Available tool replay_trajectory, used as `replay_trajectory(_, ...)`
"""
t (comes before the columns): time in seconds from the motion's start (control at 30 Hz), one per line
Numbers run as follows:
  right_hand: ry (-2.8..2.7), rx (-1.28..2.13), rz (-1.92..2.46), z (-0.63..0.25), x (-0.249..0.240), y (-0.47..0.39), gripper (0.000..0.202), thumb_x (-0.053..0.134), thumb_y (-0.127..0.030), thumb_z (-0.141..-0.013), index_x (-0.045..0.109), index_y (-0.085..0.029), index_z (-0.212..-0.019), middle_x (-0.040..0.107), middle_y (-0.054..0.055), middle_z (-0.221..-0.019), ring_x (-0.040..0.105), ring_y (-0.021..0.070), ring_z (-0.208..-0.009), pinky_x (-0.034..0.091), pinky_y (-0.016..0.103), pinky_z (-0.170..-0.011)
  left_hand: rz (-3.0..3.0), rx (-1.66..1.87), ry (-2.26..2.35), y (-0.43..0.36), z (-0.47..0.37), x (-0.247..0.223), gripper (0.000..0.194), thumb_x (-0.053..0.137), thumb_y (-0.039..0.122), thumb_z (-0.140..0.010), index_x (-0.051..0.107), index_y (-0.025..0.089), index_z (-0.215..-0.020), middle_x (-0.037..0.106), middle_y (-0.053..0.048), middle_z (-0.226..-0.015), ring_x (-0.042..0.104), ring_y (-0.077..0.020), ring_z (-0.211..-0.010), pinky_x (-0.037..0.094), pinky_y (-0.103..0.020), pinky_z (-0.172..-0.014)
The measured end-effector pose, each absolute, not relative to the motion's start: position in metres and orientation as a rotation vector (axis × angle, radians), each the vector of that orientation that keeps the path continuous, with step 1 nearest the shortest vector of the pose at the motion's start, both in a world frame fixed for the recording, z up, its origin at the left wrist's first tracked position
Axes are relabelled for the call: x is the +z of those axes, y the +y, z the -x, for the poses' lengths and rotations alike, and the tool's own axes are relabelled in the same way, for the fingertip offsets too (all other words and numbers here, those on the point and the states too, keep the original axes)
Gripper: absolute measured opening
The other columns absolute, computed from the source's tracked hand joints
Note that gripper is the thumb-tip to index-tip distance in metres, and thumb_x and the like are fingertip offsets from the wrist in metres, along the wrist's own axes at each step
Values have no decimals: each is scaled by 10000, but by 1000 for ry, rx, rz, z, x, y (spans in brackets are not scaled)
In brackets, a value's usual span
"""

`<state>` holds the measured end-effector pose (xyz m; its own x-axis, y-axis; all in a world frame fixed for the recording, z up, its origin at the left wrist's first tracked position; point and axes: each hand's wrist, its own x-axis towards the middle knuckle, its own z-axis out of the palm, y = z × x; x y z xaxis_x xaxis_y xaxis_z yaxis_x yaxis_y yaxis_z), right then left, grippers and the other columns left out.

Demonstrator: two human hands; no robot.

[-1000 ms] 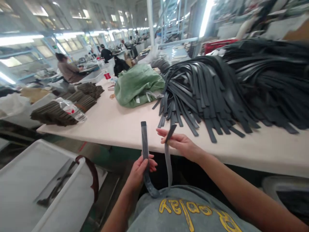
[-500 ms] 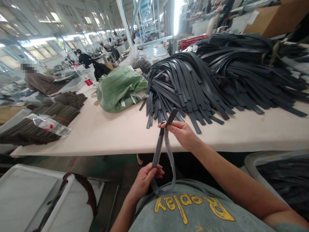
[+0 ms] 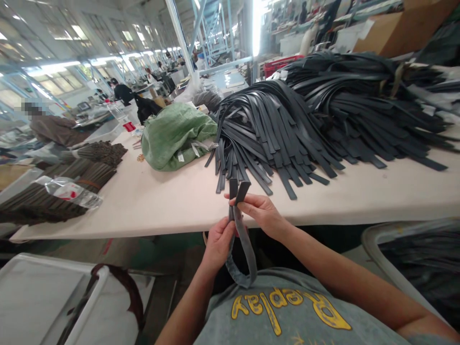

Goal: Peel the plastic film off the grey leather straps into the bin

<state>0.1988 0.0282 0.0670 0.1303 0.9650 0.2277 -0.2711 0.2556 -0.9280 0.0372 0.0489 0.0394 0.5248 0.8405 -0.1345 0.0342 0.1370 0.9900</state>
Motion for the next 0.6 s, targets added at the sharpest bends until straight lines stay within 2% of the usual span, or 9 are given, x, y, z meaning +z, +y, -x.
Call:
replay_trajectory(0.07,-986,1135,888,-198,60,27,240,706,-424,-832,793,-233,-947,739,45,-987,558,100,-630,457,225,-541,-1298,702,808,46,-44,39,464,518,536,-920,676,135,-1091,720,-84,-880,642,-180,-770,500,-282,-733)
replay_trajectory(0.13,-923,1195,901,-197,54,25,281,700,-442,-827,783,-219,-978,731,36,-888,452,62,-489,350,194,-407,-1346,738,760,42,-51,37,467,537,550,-904,654,141,-1098,718,-88,-926,648,-194,-803,506,-296,-754)
replay_trajectory(0.2,-900,1219,919,-196,52,22,302,696,-448,-828,773,-215,-1004,732,38,-908,396,40,-428,300,188,-358,-1415,742,766,40,-56,36,415,578,528,-886,651,153,-1048,707,-67,-887,638,-192,-790,500,-299,-754)
replay_trajectory(0.27,-941,1206,938,-199,54,19,308,688,-454,-835,770,-220,-1018,737,49,-994,439,43,-434,320,189,-356,-1479,694,807,38,-60,37,367,553,502,-907,654,156,-971,686,-48,-813,619,-185,-756,488,-297,-735)
replay_trajectory(0.33,-1012,1158,943,-206,62,16,299,685,-464,-841,777,-222,-990,742,53,-1037,567,85,-539,412,200,-423,-1555,627,809,35,-61,41,362,490,480,-943,654,159,-908,676,-49,-802,608,-184,-758,474,-298,-735)
replay_trajectory(0.43,-1056,1017,921,-223,79,8,277,675,-466,-857,791,-220,-910,765,53,-971,689,180,-830,548,289,-728,-1722,544,749,27,-61,47,353,430,437,-973,660,179,-901,677,-56,-879,599,-191,-832,450,-299,-783)
replay_trajectory(0.5,-1033,893,900,-238,92,-1,246,665,-442,-879,792,-233,-897,772,47,-951,689,206,-949,520,355,-902,-1808,442,689,19,-61,48,362,402,424,-982,668,191,-907,664,-52,-875,586,-190,-833,438,-295,-780)
replay_trajectory(0.6,-994,723,872,-262,105,-21,193,648,-399,-907,786,-265,-920,775,25,-950,691,201,-960,502,380,-947,-1826,249,565,8,-61,44,396,382,439,-982,675,188,-892,646,-54,-844,573,-188,-800,438,-293,-751)
